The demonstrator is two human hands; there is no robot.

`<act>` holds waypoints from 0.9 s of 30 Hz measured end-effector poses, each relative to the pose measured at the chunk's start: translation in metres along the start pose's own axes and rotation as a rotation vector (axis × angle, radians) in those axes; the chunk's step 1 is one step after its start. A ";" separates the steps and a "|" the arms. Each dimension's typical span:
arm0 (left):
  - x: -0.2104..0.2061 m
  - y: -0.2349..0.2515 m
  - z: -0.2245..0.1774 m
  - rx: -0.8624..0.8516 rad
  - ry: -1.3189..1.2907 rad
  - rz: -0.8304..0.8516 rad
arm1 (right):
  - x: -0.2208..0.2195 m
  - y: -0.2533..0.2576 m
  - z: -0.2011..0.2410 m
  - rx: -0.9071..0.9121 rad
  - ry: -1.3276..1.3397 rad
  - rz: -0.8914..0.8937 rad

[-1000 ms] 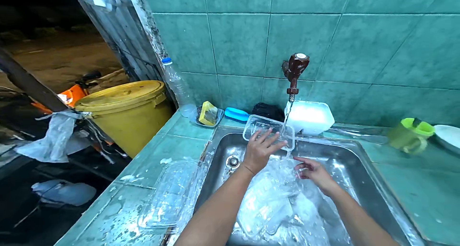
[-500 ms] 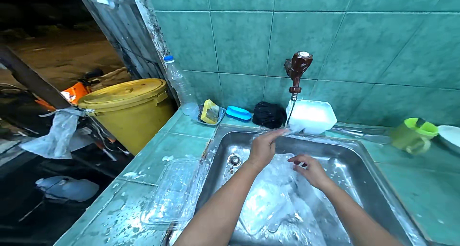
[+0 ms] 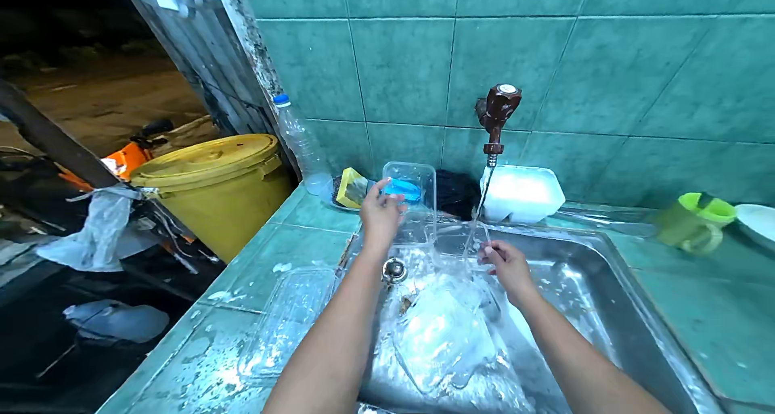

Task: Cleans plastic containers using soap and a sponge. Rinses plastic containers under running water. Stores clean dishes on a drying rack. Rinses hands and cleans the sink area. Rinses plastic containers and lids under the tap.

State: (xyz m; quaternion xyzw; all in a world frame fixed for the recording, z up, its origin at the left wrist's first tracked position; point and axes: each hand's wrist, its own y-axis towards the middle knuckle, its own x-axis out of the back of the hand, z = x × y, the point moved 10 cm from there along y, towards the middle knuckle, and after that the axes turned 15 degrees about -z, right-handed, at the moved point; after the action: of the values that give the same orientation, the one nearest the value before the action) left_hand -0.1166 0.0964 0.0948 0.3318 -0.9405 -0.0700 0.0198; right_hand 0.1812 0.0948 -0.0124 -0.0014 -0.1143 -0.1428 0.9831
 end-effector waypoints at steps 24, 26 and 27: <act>0.060 -0.009 0.020 0.013 0.211 0.026 | 0.008 -0.013 0.086 0.275 -0.179 0.117; 0.053 -0.013 0.013 -0.073 0.232 0.064 | 0.010 -0.016 0.104 0.505 -0.243 0.060; 0.049 -0.015 0.008 -0.127 0.234 0.076 | 0.010 -0.014 0.107 0.575 -0.224 0.012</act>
State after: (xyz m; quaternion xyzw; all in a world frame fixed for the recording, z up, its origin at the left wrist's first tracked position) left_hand -0.1462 0.0544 0.0844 0.3000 -0.9373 -0.0893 0.1530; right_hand 0.1623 0.0823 0.0939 0.2605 -0.2574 -0.0978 0.9254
